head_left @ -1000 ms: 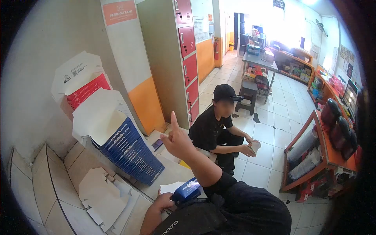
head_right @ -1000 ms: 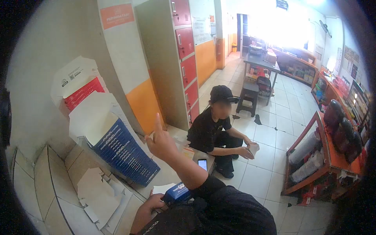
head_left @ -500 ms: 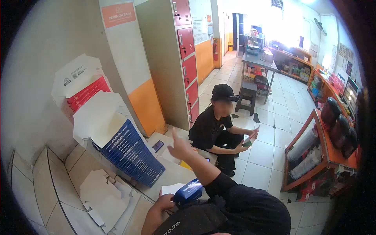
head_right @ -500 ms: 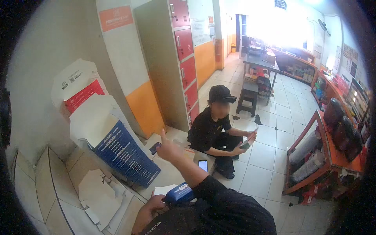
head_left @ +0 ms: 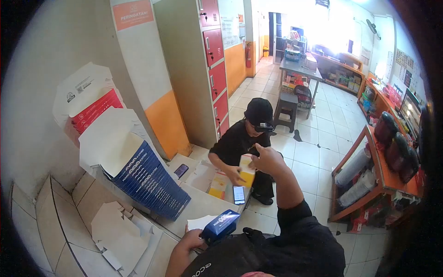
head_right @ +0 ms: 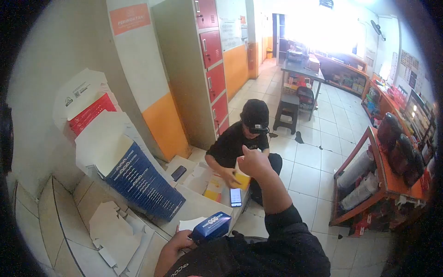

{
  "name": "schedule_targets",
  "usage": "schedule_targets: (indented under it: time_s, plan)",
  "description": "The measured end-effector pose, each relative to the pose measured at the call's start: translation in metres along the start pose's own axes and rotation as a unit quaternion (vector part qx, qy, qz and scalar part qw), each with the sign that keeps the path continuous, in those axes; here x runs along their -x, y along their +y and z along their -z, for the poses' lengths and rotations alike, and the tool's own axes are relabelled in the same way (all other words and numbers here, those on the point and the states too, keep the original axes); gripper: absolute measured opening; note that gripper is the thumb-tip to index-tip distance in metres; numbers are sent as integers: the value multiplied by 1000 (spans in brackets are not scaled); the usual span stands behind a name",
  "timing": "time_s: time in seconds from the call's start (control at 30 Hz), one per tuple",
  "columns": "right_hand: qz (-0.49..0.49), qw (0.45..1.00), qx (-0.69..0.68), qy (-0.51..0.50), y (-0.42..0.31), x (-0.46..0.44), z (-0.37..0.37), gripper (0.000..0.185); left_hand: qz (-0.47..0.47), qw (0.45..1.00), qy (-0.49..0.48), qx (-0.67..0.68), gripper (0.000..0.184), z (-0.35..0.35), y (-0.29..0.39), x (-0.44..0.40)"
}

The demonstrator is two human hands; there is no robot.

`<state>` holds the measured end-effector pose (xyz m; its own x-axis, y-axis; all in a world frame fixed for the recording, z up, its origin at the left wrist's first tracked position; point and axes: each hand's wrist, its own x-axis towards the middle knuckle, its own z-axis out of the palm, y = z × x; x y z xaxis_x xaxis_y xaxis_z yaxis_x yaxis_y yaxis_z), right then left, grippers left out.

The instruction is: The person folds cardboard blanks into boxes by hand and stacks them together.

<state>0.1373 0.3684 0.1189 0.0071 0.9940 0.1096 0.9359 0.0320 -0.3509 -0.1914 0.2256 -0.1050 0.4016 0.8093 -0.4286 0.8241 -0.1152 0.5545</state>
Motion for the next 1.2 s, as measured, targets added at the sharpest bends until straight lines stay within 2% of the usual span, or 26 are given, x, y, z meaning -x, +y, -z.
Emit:
schedule_targets:
  time_s: [0.07, 0.2, 0.27, 0.43, 0.53, 0.57, 0.67, 0.73, 0.77, 0.8, 0.83, 0.87, 1.0, 1.07, 1.13, 1.2]
  plan:
    - [-6, 998, 43, -43, 9, 4, -8, 53, -21, 999, 26, 17, 47, -5, -4, 1]
    - [-49, 988, 35, -142, 24, 4, -40, 46, 27, 999, -22, 12, 42, 13, 19, 10]
    - [4, 989, 48, -140, 47, 0, -81, 51, 20, 1000, -9, 3, 41, 11, 17, 9]
    - [12, 967, 75, -242, 39, 4, -104, 67, 2, 1000, 5, 2, 39, 0, 3, 2]
    - [17, 967, 68, -247, 35, 5, -113, 55, -15, 1000, 13, -5, 40, -6, -6, 3]
    - [27, 961, 87, -261, 39, 0, -123, 59, -20, 1000, 18, -8, 40, -5, -6, 1]
    - [34, 980, 33, -192, 29, 8, -91, 61, -11, 1000, 8, -23, 43, 4, 8, 7]
    - [-10, 985, 7, -173, 39, -4, -71, 60, -7, 1000, -8, -21, 45, 3, 3, 3]
    - [7, 995, 22, -100, 50, -12, -60, 62, -4, 1000, -17, -20, 45, 3, 1, 2]
    - [-45, 997, 1, -57, 47, -14, -27, 61, -6, 1000, -20, -23, 46, 2, 0, 1]
    - [-14, 999, -10, 42, 63, -19, -9, 61, -8, 999, -23, -25, 46, 2, -1, 0]
    - [-32, 994, 12, 99, 93, -40, 8, 65, -10, 999, -26, -27, 46, 1, -2, 0]
    - [-66, 935, 31, 348, 160, -66, 117, 82, -29, 1000, -3, -8, 45, -4, -9, 1]
    - [-139, 920, 67, 361, 166, -54, 168, 82, -33, 999, -7, -5, 44, -7, -14, -1]
    - [-153, 907, 131, 370, 204, -53, 198, 79, -48, 999, -9, 8, 43, -8, -17, -3]
    - [-211, 911, 144, 324, 238, -50, 218, 75, -48, 999, -17, 10, 43, -9, -17, -2]
